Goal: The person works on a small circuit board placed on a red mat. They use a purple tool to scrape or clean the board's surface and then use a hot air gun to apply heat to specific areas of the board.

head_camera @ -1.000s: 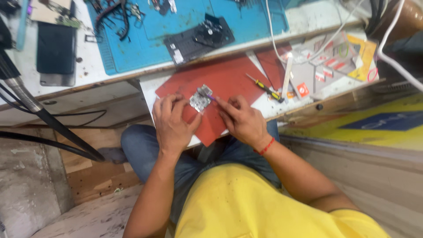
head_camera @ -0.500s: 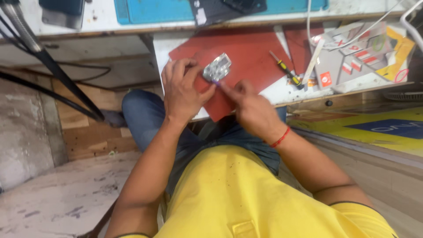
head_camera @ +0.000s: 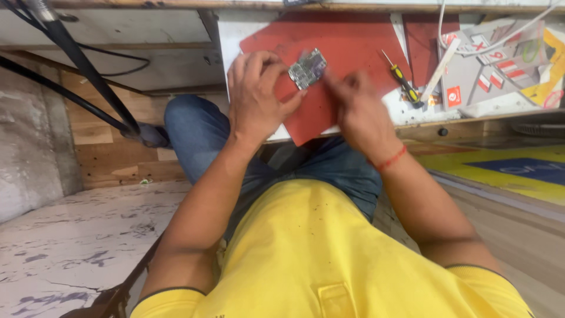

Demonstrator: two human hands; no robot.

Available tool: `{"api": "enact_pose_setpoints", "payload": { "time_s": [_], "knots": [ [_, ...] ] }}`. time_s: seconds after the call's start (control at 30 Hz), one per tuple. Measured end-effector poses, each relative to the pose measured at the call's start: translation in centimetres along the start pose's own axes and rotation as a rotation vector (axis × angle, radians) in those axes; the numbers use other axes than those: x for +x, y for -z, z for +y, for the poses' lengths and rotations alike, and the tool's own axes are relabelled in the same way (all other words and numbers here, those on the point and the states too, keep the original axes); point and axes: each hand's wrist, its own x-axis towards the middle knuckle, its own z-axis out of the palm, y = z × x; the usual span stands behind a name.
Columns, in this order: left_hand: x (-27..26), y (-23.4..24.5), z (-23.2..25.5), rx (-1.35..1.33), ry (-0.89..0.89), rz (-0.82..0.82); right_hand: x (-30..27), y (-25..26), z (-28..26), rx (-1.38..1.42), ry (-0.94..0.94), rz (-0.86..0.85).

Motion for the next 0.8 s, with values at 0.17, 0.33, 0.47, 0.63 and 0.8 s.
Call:
{"api": "enact_pose_setpoints", "payload": {
  "time_s": [0.17,0.33,0.47,0.63,0.8],
  "knots": [
    [0.1,0.2,-0.3,0.028,-0.030,0.013,0.1,0.2,-0.2,0.070,0.046,-0.120],
    [-0.1,0.1,-0.1,0.010,-0.029,0.018,-0.7,1.1,-0.9,-0.003,0.020,-0.141],
    [0.2,-0.2,0.3,0.089,-0.036,-0.003,-0.5,0.8,-1.0,-0.008,0.010,-0.025],
    [1.0,-0.4,0.4,0.151,-0.022,-0.026,0.9,-0.1,-0.3,0.029,-0.043,-0.051],
    [1.0,-0.9,0.1,0.112,-0.022,0.010,0.3,0.3,0.4,0.042,0.061,-0.069]
  ]
}}
